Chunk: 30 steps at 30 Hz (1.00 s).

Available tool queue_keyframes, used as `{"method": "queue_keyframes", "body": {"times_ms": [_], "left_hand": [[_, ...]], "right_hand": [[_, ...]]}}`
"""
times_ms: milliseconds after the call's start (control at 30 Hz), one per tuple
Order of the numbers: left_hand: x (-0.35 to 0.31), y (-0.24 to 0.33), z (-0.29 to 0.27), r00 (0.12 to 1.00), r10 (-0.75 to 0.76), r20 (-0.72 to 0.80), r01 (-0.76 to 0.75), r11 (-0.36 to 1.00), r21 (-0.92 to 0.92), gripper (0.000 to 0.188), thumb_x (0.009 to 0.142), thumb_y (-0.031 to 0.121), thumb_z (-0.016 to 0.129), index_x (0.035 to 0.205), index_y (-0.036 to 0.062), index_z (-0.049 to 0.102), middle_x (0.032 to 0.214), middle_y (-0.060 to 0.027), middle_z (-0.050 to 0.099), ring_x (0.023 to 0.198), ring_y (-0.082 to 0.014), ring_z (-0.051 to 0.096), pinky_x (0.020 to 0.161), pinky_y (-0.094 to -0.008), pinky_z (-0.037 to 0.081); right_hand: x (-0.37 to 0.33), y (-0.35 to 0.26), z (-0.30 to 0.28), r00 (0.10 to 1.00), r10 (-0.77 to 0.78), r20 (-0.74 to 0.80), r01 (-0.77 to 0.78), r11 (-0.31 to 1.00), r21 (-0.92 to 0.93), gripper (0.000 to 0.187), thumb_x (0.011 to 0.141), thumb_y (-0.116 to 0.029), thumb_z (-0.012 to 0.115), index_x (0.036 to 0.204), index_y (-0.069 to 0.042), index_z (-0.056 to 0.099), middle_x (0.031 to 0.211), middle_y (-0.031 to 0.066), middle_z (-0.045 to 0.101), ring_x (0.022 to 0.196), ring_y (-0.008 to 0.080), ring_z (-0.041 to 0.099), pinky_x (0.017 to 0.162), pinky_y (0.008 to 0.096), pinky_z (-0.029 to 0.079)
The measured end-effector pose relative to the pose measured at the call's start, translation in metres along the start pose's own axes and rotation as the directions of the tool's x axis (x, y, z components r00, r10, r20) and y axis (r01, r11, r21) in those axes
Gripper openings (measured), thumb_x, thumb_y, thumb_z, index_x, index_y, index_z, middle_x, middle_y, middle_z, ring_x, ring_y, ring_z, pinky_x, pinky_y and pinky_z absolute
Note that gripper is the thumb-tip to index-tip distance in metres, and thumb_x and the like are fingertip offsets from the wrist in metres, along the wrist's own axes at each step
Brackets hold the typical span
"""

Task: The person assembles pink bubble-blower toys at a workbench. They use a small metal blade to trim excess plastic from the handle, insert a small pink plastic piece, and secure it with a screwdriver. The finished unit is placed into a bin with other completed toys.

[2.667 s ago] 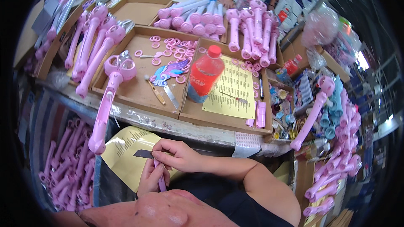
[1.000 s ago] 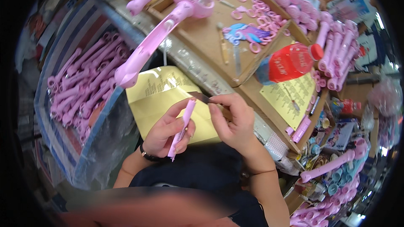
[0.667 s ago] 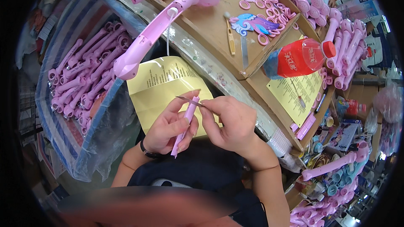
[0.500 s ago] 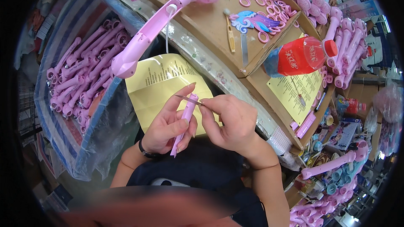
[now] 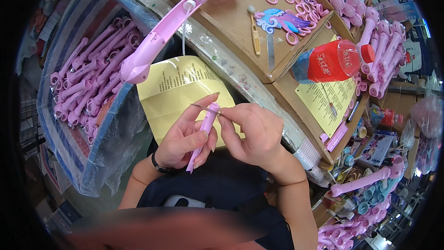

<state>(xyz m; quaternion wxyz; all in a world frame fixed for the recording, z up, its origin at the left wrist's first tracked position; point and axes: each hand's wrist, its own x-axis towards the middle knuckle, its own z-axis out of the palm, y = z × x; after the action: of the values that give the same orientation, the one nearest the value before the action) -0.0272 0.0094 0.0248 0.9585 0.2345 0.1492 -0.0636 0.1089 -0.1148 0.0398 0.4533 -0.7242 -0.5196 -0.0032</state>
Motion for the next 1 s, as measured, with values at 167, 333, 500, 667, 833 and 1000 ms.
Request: {"method": "queue_keyframes", "body": {"times_ms": [167, 333, 500, 667, 833, 1000], "left_hand": [[0.0, -0.002, -0.001, 1.0, -0.001, 0.006, 0.001, 1.0, -0.001, 0.071, 0.091, 0.014, 0.057, 0.147, 0.0192, 0.014, 0.082, -0.009, 0.056, 0.049, -0.0095, 0.052, 0.046, -0.0204, 0.044], [0.0, -0.002, -0.003, 1.0, -0.006, 0.004, 0.006, 1.0, 0.022, 0.07, 0.092, 0.014, 0.056, 0.147, 0.0176, 0.014, 0.082, -0.01, 0.056, 0.048, -0.0103, 0.052, 0.043, -0.0206, 0.043], [-0.003, -0.002, -0.002, 1.0, -0.008, -0.015, 0.01, 0.996, 0.085, 0.071, 0.092, 0.013, 0.054, 0.148, 0.0139, 0.01, 0.083, -0.0128, 0.057, 0.046, -0.0118, 0.053, 0.041, -0.0206, 0.043], [-0.007, -0.001, 0.0, 0.999, -0.019, -0.036, 0.023, 0.993, 0.117, 0.072, 0.091, 0.015, 0.055, 0.147, 0.0126, 0.011, 0.083, -0.0127, 0.058, 0.046, -0.0117, 0.053, 0.042, -0.0205, 0.043], [-0.007, 0.001, -0.002, 0.996, -0.084, -0.012, 0.085, 0.991, 0.106, 0.067, 0.091, 0.016, 0.056, 0.145, 0.0102, 0.018, 0.083, -0.0086, 0.057, 0.05, -0.0096, 0.052, 0.044, -0.0201, 0.042], [-0.006, 0.001, -0.001, 0.997, -0.071, -0.018, 0.073, 0.985, 0.154, 0.07, 0.09, 0.023, 0.058, 0.145, 0.0049, 0.018, 0.082, -0.0105, 0.057, 0.048, -0.0105, 0.053, 0.041, -0.019, 0.041]], "right_hand": [[0.0, -0.001, 0.0, 1.0, -0.004, 0.014, 0.004, 1.0, -0.005, 0.021, 0.067, 0.0, 0.072, 0.085, -0.003, 0.062, 0.07, 0.008, 0.063, 0.054, 0.0202, 0.06, 0.046, 0.0278, 0.045], [0.002, 0.0, -0.003, 0.999, -0.023, 0.042, 0.024, 0.999, -0.025, 0.02, 0.068, 0.0, 0.072, 0.085, -0.003, 0.062, 0.07, 0.0082, 0.063, 0.056, 0.0209, 0.061, 0.046, 0.0282, 0.045], [0.002, 0.0, -0.005, 0.995, 0.035, 0.09, -0.042, 0.996, 0.075, 0.018, 0.069, 0.0, 0.071, 0.084, -0.005, 0.062, 0.067, 0.0069, 0.06, 0.052, 0.019, 0.058, 0.044, 0.0271, 0.042], [0.002, 0.0, -0.008, 0.98, 0.119, 0.161, -0.146, 0.974, 0.171, 0.013, 0.073, -0.001, 0.069, 0.084, -0.005, 0.063, 0.063, 0.0057, 0.058, 0.047, 0.0152, 0.054, 0.041, 0.0261, 0.038], [0.001, 0.001, -0.01, 0.961, 0.19, 0.201, -0.238, 0.938, 0.253, 0.007, 0.078, -0.003, 0.067, 0.083, -0.003, 0.063, 0.065, 0.0048, 0.059, 0.047, 0.0117, 0.054, 0.042, 0.024, 0.037], [0.003, -0.003, -0.012, 0.916, 0.304, 0.263, -0.381, 0.864, 0.329, 0.007, 0.081, -0.005, 0.065, 0.086, -0.001, 0.063, 0.074, 0.0067, 0.064, 0.056, 0.0115, 0.058, 0.05, 0.0232, 0.042]]}}
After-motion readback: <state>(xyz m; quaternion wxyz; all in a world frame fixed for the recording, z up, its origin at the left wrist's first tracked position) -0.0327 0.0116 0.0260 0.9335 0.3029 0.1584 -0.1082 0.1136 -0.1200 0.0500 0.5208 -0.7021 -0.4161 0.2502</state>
